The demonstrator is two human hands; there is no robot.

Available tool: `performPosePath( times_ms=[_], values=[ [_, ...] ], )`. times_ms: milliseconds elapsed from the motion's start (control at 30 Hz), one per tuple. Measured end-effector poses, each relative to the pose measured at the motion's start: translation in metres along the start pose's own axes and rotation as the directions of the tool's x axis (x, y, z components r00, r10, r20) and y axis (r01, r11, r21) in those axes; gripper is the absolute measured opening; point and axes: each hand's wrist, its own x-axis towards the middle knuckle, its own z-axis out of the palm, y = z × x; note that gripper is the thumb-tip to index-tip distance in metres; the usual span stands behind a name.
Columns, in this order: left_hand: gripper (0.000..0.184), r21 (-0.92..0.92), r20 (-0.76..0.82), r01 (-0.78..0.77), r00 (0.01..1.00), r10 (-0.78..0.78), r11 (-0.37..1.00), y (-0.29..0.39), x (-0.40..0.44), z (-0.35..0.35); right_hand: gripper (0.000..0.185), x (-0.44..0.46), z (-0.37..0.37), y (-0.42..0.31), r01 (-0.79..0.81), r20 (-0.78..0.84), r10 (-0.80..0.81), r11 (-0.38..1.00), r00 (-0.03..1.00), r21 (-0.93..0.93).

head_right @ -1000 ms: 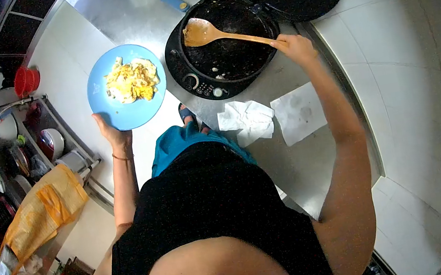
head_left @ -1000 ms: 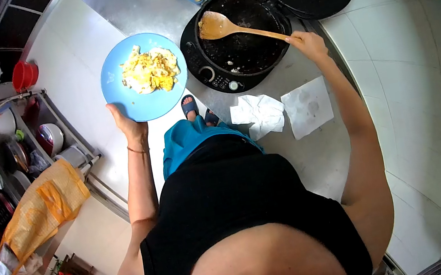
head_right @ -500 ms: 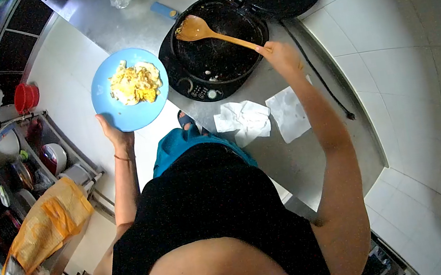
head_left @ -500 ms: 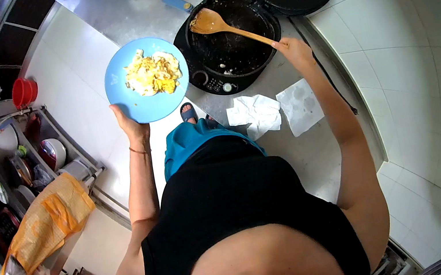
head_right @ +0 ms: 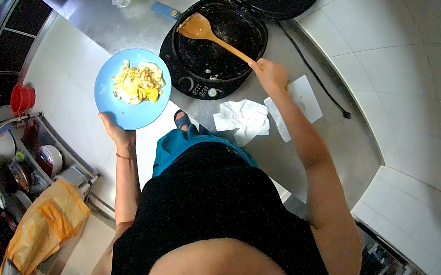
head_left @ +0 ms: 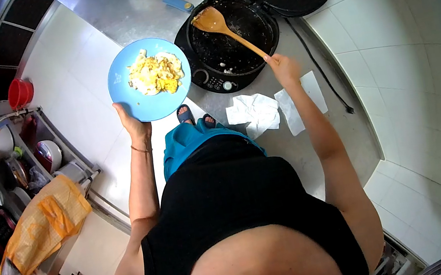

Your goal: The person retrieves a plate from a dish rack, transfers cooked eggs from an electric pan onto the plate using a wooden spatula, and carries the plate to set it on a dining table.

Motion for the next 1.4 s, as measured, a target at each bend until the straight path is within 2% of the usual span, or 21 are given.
performPosePath(
  times_ms=[100,400,600,800,900,1000,1033,1133,1233,1367,1400],
  values=[
    [0.062,0.005,0.005,0.001,1.0,-0.001,1.0,-0.002,0.003,-0.003,0.042,-0.006,0.004,-0.001,-0.005,-0.01,0.005,0.997,1.0,0.072],
    [0.062,0.023,0.013,0.013,1.0,-0.014,1.0,-0.001,0.005,-0.004,0.04,-0.017,0.015,0.012,0.059,-0.04,-0.055,0.991,0.998,0.117],
    [0.064,0.062,0.053,0.027,0.998,-0.03,0.998,-0.002,0.016,-0.014,0.04,-0.045,0.014,0.011,-0.056,0.006,0.056,0.978,0.998,0.2],
    [0.062,0.035,0.157,0.061,0.985,-0.066,0.998,0.007,0.02,-0.009,0.039,-0.094,-0.008,0.008,-0.096,-0.093,0.122,0.965,0.988,0.244],
    [0.063,0.026,0.226,0.059,0.972,-0.063,0.998,0.012,0.018,0.0,0.029,-0.123,-0.041,-0.007,0.001,-0.287,0.054,0.982,0.956,0.187],
    [0.064,-0.009,0.268,0.106,0.958,-0.1,0.994,-0.012,0.03,0.029,0.018,-0.116,-0.078,-0.007,0.269,-0.529,-0.221,0.963,0.819,0.014],
    [0.063,-0.011,0.255,0.15,0.957,-0.142,0.989,-0.023,0.032,0.036,0.016,-0.113,-0.092,-0.006,0.344,-0.519,-0.312,0.938,0.796,-0.037],
    [0.064,-0.056,0.285,0.204,0.941,-0.18,0.977,-0.035,0.031,0.049,0.016,-0.123,-0.123,-0.023,0.36,-0.456,-0.503,0.858,0.734,-0.365],
    [0.065,-0.085,0.321,0.217,0.93,-0.18,0.972,-0.044,0.031,0.057,0.017,-0.126,-0.14,-0.022,0.323,-0.464,-0.536,0.826,0.705,-0.463],
    [0.063,-0.095,0.333,0.255,0.919,-0.211,0.962,-0.04,0.025,0.061,0.015,-0.129,-0.166,-0.018,0.348,-0.506,-0.451,0.892,0.735,-0.289],
    [0.063,-0.096,0.324,0.249,0.923,-0.206,0.964,-0.04,0.025,0.059,0.017,-0.126,-0.169,-0.017,0.305,-0.484,-0.359,0.933,0.798,-0.189]
  ],
)
